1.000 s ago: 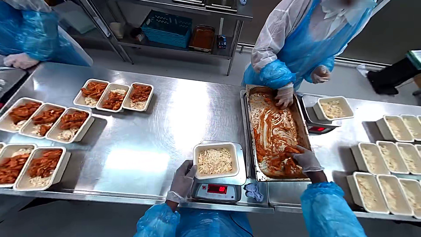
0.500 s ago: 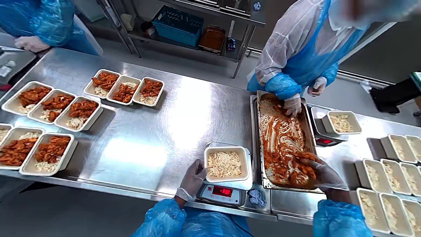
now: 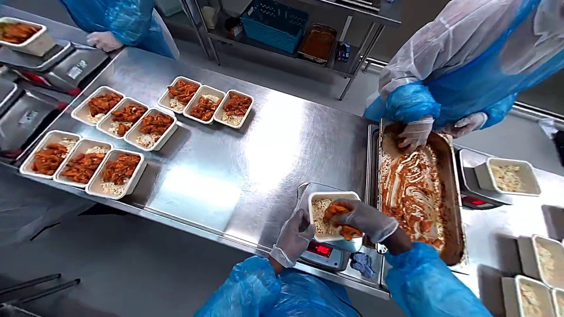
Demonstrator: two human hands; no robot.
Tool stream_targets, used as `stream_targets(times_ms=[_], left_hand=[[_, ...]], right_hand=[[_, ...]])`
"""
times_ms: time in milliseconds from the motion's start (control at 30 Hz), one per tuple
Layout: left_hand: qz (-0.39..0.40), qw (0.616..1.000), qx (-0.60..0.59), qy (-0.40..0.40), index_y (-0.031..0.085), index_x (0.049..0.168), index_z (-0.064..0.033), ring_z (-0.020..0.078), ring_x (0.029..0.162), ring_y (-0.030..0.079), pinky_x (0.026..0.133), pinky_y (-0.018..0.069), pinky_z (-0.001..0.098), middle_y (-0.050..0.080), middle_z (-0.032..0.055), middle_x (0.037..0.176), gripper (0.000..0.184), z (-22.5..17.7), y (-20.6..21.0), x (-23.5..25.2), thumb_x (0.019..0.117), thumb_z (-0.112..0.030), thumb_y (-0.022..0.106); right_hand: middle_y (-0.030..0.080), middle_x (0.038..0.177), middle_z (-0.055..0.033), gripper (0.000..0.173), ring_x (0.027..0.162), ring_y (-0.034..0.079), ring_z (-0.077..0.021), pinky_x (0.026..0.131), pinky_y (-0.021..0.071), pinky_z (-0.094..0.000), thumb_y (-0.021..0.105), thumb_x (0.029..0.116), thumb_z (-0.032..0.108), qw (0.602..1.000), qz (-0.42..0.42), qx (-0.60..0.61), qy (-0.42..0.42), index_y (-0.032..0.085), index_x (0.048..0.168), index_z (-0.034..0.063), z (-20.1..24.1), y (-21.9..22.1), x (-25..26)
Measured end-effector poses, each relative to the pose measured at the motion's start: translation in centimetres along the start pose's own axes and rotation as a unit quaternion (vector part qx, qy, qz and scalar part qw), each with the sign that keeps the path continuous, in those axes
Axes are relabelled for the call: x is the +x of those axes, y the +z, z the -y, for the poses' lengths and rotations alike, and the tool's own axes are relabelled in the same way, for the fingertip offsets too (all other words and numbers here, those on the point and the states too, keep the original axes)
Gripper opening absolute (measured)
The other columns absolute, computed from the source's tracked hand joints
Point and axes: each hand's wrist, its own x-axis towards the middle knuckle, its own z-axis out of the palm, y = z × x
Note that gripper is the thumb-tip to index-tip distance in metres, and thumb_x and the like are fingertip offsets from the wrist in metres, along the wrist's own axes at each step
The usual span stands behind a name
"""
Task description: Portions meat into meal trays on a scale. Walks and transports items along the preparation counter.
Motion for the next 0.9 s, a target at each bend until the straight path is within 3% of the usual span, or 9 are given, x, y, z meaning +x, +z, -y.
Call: stream_targets(times_ms=[200,367,533,600,700,900], left_hand=[[0.024,0.999,-0.029,-0.002,0.059,0.11,-0.0028,0.0165,0.083,0.065,0.078,0.0557,0.0344,0.065,0.0094,0.093,0.02,0.0,-0.3,-0.3,0.0965,-0.018,0.061],[0.034,0.999,-0.028,-0.005,0.059,0.112,-0.0026,0.0148,0.082,0.064,0.077,0.0551,0.0318,0.064,0.0084,0.094,0.021,-0.2,-0.7,-0.3,0.0965,-0.016,0.06],[0.037,0.998,-0.044,-0.005,0.057,0.114,-0.0022,0.0143,0.082,0.063,0.076,0.0544,0.0305,0.062,0.0084,0.095,0.021,0.0,-1.0,-0.1,0.0965,-0.013,0.06],[0.035,0.999,-0.038,-0.005,0.057,0.113,-0.0023,0.0145,0.081,0.062,0.076,0.0544,0.0309,0.062,0.0082,0.094,0.02,0.4,-1.4,0.1,0.0965,-0.014,0.06],[0.036,0.999,-0.013,-0.008,0.058,0.113,-0.0037,0.015,0.08,0.063,0.076,0.0544,0.0323,0.062,0.0079,0.093,0.021,0.8,-1.7,0.5,0.0961,-0.016,0.06],[0.044,0.998,0.034,-0.02,0.059,0.114,-0.0054,0.0145,0.082,0.063,0.077,0.0542,0.0323,0.063,0.0069,0.094,0.021,1.3,-2.1,0.7,0.0967,-0.018,0.059]], right_hand=[[0.071,0.109,-0.0129,0.044,0.096,0.071,-0.0249,0.087,0.0584,-0.0502,0.077,0.0868,0.012,0.979,-0.111,-0.17,0.007,0.065,0.129,0.0103,1.0,2.8,1.3],[0.068,0.12,-0.0142,0.045,0.111,0.067,-0.026,0.097,0.0553,-0.0491,0.078,0.0865,0.015,0.962,-0.155,-0.223,0.017,0.065,0.13,0.0103,1.6,4.3,1.5],[0.06,0.134,-0.0212,0.052,0.12,0.063,-0.0319,0.103,0.0532,-0.0498,0.081,0.0845,0.015,0.949,-0.223,-0.223,0.002,0.065,0.134,0.0097,1.5,5.2,1.2],[0.063,0.127,-0.0202,0.043,0.113,0.066,-0.0312,0.098,0.0561,-0.0497,0.08,0.084,0.01,0.936,-0.269,-0.226,-0.015,0.069,0.126,0.0089,1.0,5.6,1.3],[0.07,0.107,-0.0149,0.02,0.099,0.07,-0.0286,0.09,0.0582,-0.05,0.077,0.0849,0.007,0.91,-0.326,-0.25,-0.043,0.076,0.104,0.0077,0.3,6.6,1.9],[0.07,0.104,-0.0154,0.021,0.099,0.07,-0.0306,0.089,0.0579,-0.051,0.073,0.0842,0.001,0.902,-0.329,-0.275,-0.054,0.078,0.103,0.0088,-0.4,8.8,3.6]])
